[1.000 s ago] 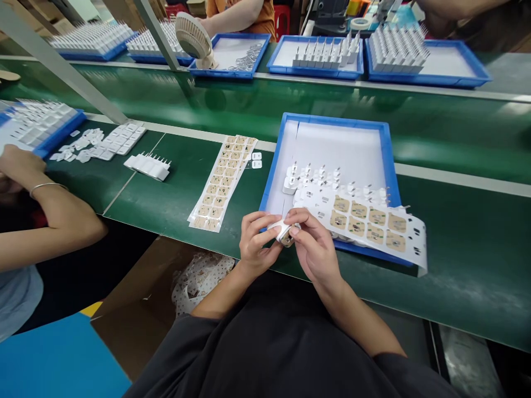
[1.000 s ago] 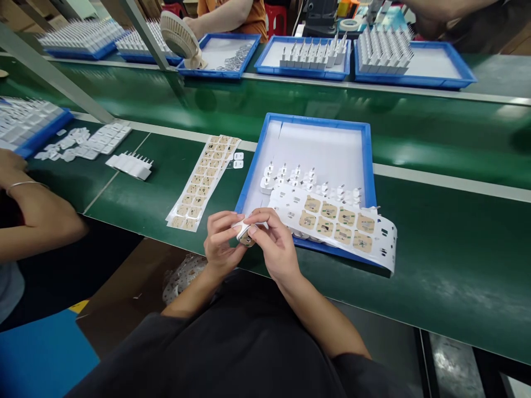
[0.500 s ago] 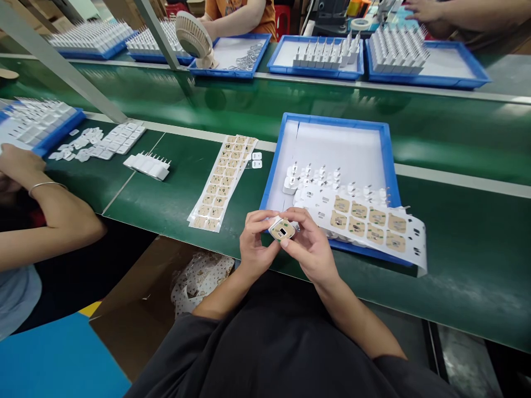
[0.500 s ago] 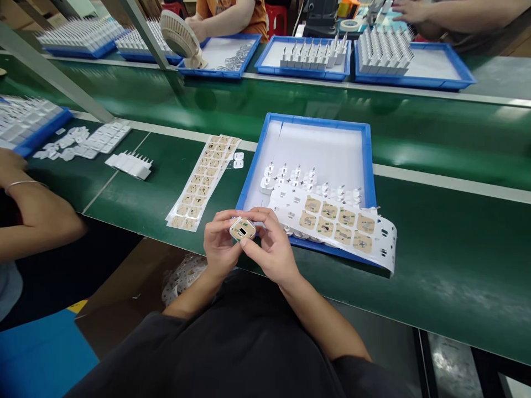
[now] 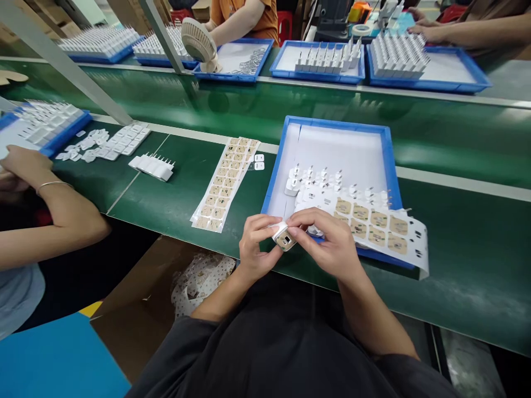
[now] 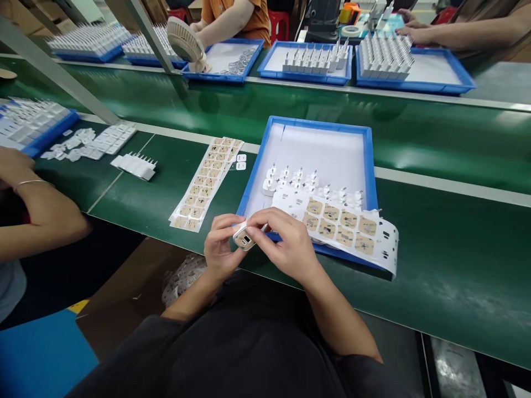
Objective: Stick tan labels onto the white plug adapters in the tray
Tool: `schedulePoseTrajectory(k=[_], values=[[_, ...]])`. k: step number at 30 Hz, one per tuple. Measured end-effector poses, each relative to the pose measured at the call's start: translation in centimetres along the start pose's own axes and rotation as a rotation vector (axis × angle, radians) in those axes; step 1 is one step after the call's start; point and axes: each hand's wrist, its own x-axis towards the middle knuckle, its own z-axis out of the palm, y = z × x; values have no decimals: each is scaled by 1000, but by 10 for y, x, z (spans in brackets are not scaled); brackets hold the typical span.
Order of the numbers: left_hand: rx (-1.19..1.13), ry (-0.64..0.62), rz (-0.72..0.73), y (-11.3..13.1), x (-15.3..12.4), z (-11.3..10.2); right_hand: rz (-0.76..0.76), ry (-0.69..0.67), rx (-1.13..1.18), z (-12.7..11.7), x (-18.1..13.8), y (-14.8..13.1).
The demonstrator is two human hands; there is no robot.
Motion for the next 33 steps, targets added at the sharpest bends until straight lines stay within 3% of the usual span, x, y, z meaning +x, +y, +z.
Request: schedulePoseTrajectory(k=[5,7,9,11,14,19,23,28,33], values=[[-67,11,-241,1,-7,-2,-370,116,-361,15,-11,5],[-48,48,-355,-5,-7,-10,-389,60,-286,27,-21,5],[10,100,-452,-16,-3,-25,-342,-87,-124,45,-34,5],[105,141,-521,-33,4,-45,-261,-335,-33,70,-48,10],[350,175,-546,-67,19,-86,-165,-722,-127,119,-69,19],[693,297,-646,-127,39,-167,-207,-874,-160,195,-85,24],[788,258,-683,-154,47,-214,-136,-931,-193,232,-81,28],[857,61,-643,-169,63,-225,1,-992,-211,239,-83,41],[1004,-46,-592,-186,82,-226,7,-1132,-94,199,-88,34]])
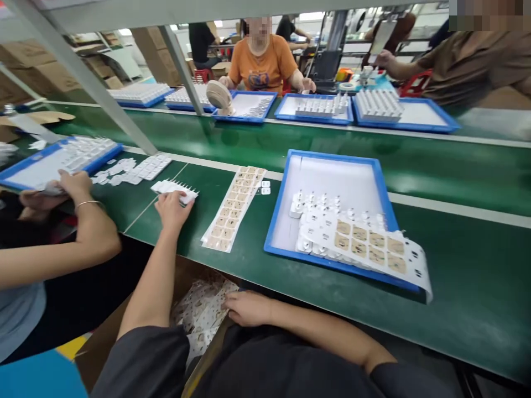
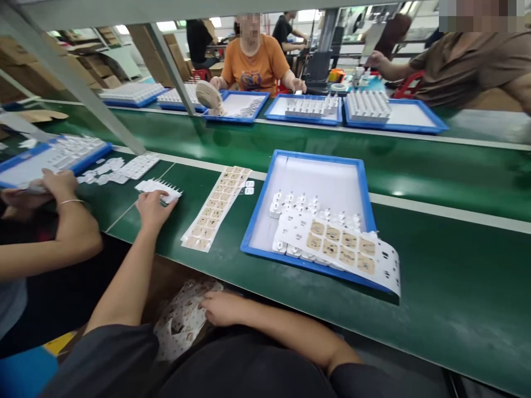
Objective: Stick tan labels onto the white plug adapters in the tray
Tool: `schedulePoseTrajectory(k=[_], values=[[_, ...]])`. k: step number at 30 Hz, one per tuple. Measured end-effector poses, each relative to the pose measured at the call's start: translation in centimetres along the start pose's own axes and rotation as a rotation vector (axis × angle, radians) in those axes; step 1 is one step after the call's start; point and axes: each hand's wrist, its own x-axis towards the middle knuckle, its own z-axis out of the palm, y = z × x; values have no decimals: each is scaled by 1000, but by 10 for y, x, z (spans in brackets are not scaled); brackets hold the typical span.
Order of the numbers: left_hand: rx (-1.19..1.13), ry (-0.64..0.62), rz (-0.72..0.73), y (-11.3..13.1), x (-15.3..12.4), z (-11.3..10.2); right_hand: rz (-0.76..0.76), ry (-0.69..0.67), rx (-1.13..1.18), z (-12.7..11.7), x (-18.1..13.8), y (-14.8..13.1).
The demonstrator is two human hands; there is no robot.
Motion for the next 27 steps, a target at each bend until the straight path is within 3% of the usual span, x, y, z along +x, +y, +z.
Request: schedulePoseTrajectory(k=[4,7,10,13,15,17,21,23,27], values=[[145,11,61,-2,9,2,-162,-5,137,-45,-71,-16],[67,34,68,20,3,1,-150,272,253,-92,-137,-26],[-125,-64,151,75,-16,1,25,690,114,-135,-193,-19],[-385,-297,313,150,-49,1,276,1035,-262,-164,-224,8],[-507,-461,486,200,-72,2,447,1073,-456,-177,-231,30],[-540,-498,660,242,-90,4,570,1026,-551,-183,-231,49],[-499,-562,900,298,-109,14,585,991,-538,-184,-226,69],[-448,-602,935,314,-111,21,544,1029,-486,-183,-225,71],[-412,-681,844,331,-110,29,436,1100,-424,-185,-228,67]])
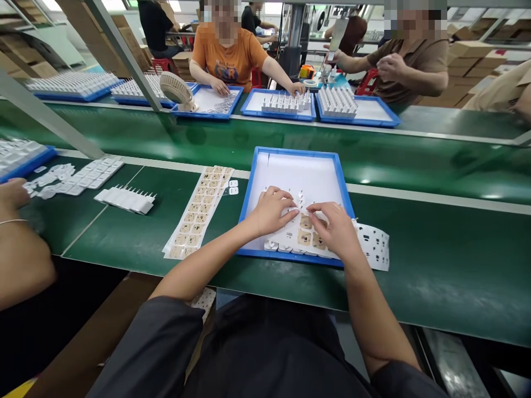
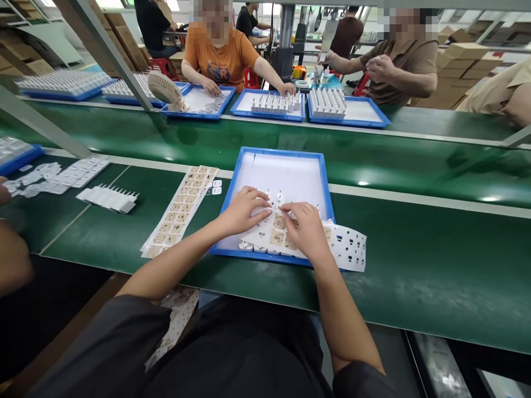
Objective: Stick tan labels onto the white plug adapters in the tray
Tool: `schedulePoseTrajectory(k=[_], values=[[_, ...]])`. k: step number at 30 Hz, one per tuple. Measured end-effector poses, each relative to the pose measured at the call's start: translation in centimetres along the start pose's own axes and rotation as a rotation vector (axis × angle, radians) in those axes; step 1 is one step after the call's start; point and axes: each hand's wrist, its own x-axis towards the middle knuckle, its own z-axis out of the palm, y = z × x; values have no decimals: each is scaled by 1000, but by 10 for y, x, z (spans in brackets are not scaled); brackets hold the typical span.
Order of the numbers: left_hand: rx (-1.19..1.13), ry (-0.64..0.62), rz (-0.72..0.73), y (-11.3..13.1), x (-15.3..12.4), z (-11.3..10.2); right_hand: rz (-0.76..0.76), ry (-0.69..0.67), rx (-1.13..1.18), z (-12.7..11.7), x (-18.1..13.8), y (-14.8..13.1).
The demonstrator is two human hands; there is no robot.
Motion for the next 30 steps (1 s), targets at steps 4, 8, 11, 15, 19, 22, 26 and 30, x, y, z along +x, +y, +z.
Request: schedulePoseTrajectory(k=[4,8,11,15,19,22,26,30], values=[[-173,-94,-56,-1,7,0,-90,36,56,-4,1,-4],[-279,-125,-74,-5,10,1,-142,65,35,-1,0,-5],[-310,-132,-100,-5,11,1,-155,104,3,1,0,-5],[-309,-109,-103,-5,13,3,-148,116,-5,-2,1,-8],[-210,-53,-150,-3,14,9,-155,125,167,-15,-1,-10],[-135,-41,-183,-4,16,11,-82,174,477,-22,-6,-8],[-97,98,-107,-22,12,1,109,146,600,-19,-11,-3],[-16,235,-67,-53,-10,-12,186,98,505,-13,-11,-4]])
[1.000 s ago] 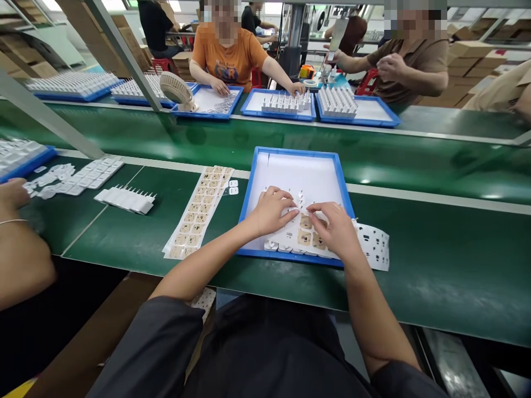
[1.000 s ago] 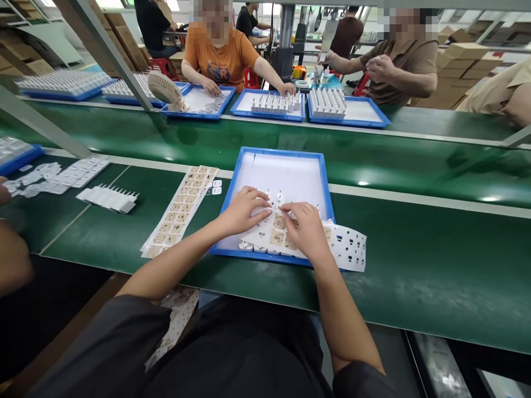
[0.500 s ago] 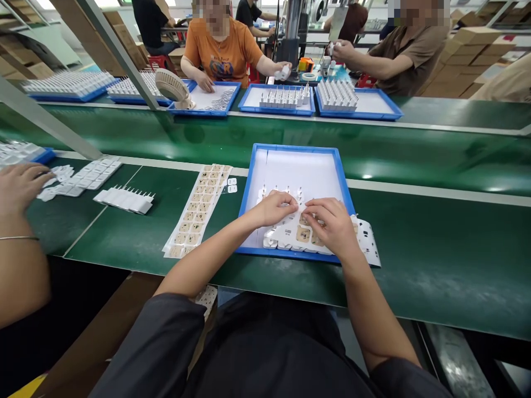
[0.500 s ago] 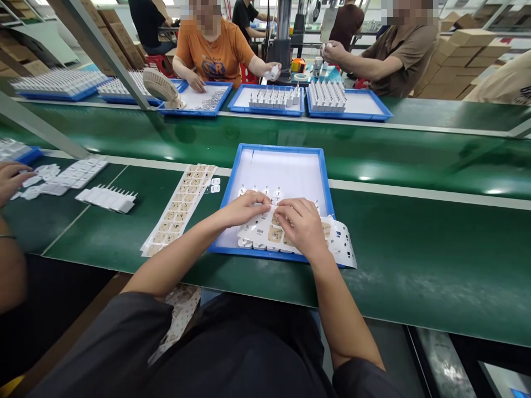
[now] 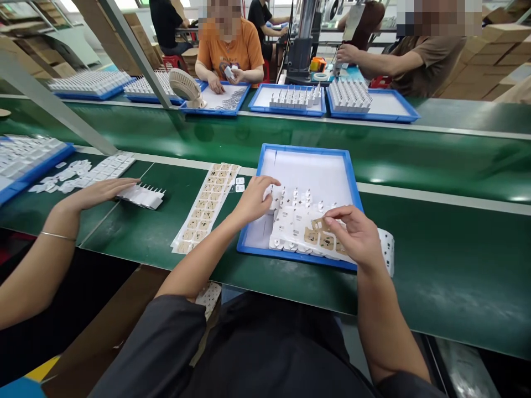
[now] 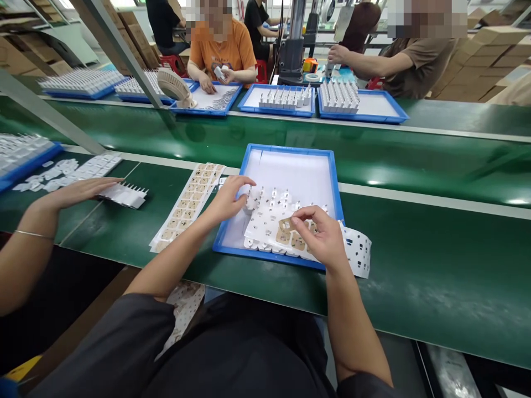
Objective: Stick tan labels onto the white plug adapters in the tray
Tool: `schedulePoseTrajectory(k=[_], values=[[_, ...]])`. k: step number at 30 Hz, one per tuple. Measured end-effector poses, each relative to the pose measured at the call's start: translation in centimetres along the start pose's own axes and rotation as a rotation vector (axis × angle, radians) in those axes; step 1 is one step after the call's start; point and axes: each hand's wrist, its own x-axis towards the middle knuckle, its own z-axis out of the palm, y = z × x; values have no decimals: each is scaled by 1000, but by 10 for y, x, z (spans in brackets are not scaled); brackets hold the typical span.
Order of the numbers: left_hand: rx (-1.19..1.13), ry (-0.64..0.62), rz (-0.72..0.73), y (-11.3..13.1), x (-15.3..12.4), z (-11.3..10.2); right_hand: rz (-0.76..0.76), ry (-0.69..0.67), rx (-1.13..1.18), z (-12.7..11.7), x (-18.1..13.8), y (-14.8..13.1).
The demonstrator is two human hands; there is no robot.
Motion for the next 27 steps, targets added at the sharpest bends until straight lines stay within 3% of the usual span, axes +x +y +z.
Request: schedulePoseTrajectory(k=[4,9,12,18,22,27], values=[[85,-91,44,-21,-28,0,-14,7,-42,2,0,-7],[299,-21,147,-25,-49,11,-73,-43,-107,3,-1,-16],[350,-2,125,-25,-52,11,-101,-53,-115,4,-1,-18],[366,-32,-72,-29,-54,9,-151,-119,-17,9,0,-15],[347,82,11,-32,-51,5,-177,-184,21,12,0,-15],[275,-51,137,-36,-47,11,-181,-167,41,15,-1,-18]])
